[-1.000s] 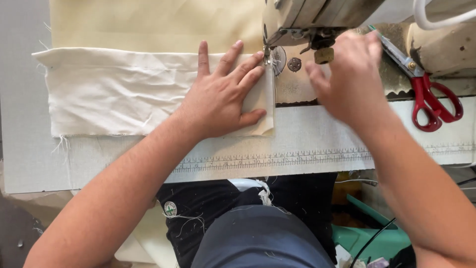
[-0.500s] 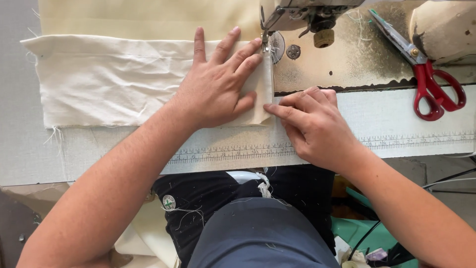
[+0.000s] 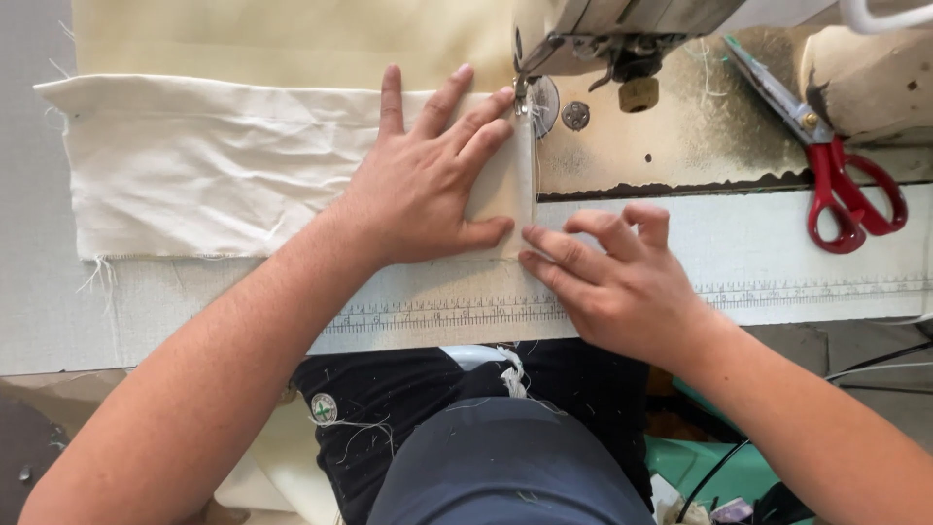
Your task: Sewing green straps onto a white fabric bag using an industrial sewing machine and trimming the edges with scissors.
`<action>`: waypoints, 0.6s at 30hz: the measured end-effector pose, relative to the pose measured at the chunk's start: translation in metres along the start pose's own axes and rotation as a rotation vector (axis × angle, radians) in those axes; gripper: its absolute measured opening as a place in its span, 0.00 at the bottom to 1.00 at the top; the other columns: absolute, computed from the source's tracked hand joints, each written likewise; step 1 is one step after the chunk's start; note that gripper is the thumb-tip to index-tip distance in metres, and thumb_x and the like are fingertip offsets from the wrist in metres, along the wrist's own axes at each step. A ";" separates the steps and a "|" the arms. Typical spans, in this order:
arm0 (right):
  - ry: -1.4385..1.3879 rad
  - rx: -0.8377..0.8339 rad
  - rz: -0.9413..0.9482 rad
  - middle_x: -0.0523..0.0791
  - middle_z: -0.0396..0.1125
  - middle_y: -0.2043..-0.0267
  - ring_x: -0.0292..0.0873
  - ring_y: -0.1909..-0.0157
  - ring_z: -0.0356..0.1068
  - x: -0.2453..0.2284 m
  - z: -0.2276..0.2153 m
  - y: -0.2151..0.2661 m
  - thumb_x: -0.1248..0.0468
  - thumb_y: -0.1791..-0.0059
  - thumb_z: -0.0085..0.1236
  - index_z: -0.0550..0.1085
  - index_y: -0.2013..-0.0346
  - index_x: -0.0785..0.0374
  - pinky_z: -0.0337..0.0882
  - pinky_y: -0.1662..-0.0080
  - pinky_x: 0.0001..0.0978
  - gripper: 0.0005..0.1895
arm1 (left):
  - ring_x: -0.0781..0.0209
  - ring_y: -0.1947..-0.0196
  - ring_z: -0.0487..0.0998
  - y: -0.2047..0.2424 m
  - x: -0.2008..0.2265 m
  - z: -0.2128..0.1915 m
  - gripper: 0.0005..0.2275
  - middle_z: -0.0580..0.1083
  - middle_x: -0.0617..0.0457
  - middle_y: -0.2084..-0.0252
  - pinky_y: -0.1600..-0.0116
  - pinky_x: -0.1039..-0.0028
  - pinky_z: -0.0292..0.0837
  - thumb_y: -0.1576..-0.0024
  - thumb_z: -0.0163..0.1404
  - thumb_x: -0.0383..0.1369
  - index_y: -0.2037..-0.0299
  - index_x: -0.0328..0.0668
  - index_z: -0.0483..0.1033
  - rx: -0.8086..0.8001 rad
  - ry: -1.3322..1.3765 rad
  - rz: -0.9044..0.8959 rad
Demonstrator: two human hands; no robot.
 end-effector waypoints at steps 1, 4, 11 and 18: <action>0.004 -0.001 -0.003 0.35 0.75 0.41 0.44 0.48 0.67 0.001 -0.001 0.001 0.65 0.44 0.58 0.83 0.54 0.52 0.52 0.44 0.45 0.09 | 0.40 0.19 0.39 0.000 0.000 0.000 0.42 0.53 0.51 0.19 0.30 0.23 0.18 0.44 0.43 0.64 0.27 0.38 0.62 0.005 0.000 0.000; -0.131 -0.074 0.064 0.37 0.75 0.40 0.46 0.46 0.69 0.003 -0.001 0.000 0.63 0.44 0.54 0.81 0.49 0.53 0.52 0.44 0.48 0.11 | 0.39 0.19 0.42 0.001 -0.001 0.000 0.43 0.55 0.49 0.20 0.29 0.23 0.21 0.44 0.44 0.66 0.28 0.39 0.62 0.032 -0.020 0.014; -0.153 -0.101 0.104 0.37 0.75 0.39 0.48 0.43 0.68 0.014 0.005 0.000 0.61 0.43 0.55 0.81 0.47 0.52 0.51 0.41 0.49 0.12 | 0.41 0.19 0.40 -0.009 -0.009 -0.001 0.45 0.54 0.50 0.19 0.29 0.25 0.18 0.43 0.40 0.68 0.25 0.41 0.59 -0.008 -0.041 -0.002; -0.147 -0.124 0.118 0.36 0.74 0.36 0.48 0.38 0.66 0.038 0.020 -0.008 0.64 0.46 0.59 0.81 0.42 0.52 0.49 0.39 0.48 0.17 | 0.38 0.20 0.41 -0.031 -0.031 -0.008 0.44 0.53 0.49 0.19 0.30 0.25 0.16 0.41 0.37 0.68 0.22 0.43 0.54 -0.018 -0.016 -0.007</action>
Point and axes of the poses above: each hand's wrist, its own y-axis away from the middle knuckle, its own z-axis out of the palm, x = y × z, the point moved 1 cm from there along -y, towards the middle knuckle
